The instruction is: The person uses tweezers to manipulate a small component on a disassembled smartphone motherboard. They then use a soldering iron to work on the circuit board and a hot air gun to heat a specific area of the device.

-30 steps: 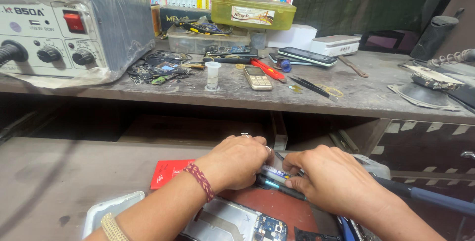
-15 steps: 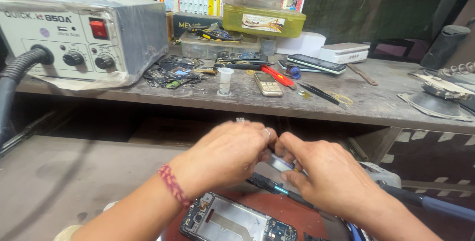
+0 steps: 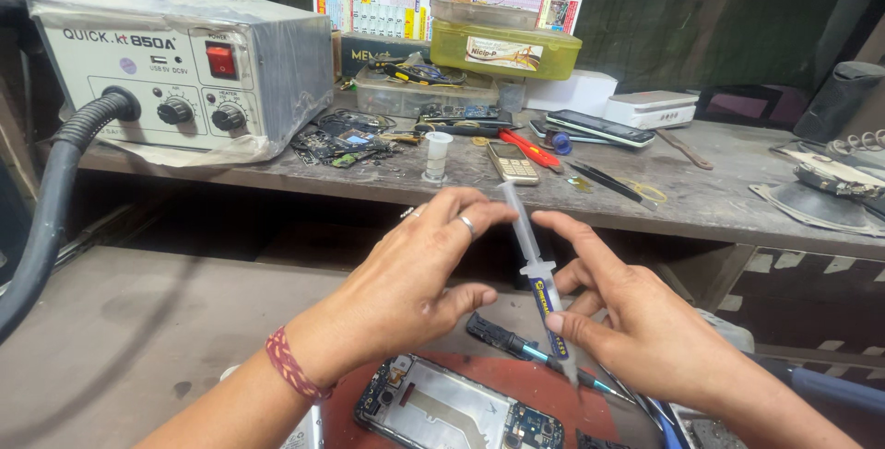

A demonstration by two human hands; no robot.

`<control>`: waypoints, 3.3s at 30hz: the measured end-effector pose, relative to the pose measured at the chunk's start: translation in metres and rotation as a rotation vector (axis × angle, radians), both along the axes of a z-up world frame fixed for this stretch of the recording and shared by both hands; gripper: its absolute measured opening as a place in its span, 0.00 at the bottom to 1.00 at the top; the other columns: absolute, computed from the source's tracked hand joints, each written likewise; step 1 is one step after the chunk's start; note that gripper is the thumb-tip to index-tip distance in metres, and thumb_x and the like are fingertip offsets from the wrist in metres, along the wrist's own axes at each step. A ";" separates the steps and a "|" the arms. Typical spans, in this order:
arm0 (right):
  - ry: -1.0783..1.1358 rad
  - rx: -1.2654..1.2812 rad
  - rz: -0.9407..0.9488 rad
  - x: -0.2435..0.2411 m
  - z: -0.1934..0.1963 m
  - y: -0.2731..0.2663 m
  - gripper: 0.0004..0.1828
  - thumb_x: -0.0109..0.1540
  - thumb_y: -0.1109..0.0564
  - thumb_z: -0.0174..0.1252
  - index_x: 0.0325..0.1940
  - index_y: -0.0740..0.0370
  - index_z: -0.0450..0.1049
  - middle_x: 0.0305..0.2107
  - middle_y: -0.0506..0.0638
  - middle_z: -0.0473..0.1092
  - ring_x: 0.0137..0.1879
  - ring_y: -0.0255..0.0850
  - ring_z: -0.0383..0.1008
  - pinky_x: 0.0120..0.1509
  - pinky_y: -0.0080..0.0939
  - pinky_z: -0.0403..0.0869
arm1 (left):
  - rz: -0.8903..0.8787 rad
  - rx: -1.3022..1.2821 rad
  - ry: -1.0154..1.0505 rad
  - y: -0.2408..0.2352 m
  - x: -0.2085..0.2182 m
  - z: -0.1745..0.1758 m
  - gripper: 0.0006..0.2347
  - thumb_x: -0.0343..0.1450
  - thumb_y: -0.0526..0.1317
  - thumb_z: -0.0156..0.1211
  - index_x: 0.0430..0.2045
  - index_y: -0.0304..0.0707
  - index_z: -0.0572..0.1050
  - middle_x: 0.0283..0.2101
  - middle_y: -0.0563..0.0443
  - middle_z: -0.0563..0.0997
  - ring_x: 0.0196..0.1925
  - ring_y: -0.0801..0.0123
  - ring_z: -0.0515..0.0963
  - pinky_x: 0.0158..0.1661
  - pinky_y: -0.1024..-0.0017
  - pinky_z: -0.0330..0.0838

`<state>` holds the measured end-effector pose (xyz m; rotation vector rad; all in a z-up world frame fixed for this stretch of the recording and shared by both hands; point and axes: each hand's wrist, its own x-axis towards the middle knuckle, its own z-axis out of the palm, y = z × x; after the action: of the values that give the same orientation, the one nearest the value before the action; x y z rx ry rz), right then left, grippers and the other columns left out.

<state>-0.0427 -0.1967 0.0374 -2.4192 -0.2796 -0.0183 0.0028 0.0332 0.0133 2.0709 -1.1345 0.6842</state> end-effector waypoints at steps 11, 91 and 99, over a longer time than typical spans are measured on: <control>0.038 -0.439 0.151 0.015 -0.005 0.027 0.43 0.52 0.57 0.66 0.72 0.39 0.64 0.36 0.47 0.80 0.39 0.46 0.83 0.44 0.45 0.78 | 0.063 0.094 0.117 0.028 0.002 -0.007 0.16 0.59 0.36 0.73 0.39 0.39 0.79 0.45 0.47 0.79 0.47 0.52 0.79 0.46 0.61 0.73; -0.937 -0.447 0.362 0.042 0.155 0.196 0.29 0.62 0.43 0.61 0.65 0.53 0.68 0.42 0.52 0.76 0.52 0.50 0.74 0.58 0.54 0.68 | 0.796 0.437 -0.960 0.214 -0.046 0.179 0.11 0.70 0.43 0.59 0.46 0.50 0.78 0.34 0.53 0.73 0.36 0.64 0.76 0.39 0.63 0.68; -0.092 -0.383 0.471 -0.007 0.111 0.118 0.19 0.66 0.42 0.59 0.55 0.52 0.71 0.33 0.42 0.75 0.44 0.34 0.74 0.47 0.41 0.75 | 0.492 0.449 -1.057 0.128 -0.059 0.137 0.08 0.71 0.39 0.60 0.42 0.56 0.79 0.38 0.61 0.75 0.50 0.70 0.76 0.65 0.56 0.61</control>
<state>-0.0496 -0.0788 0.1481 -2.6666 -0.9636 0.1481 -0.0567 0.1616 0.1499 2.4206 -1.3823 2.0905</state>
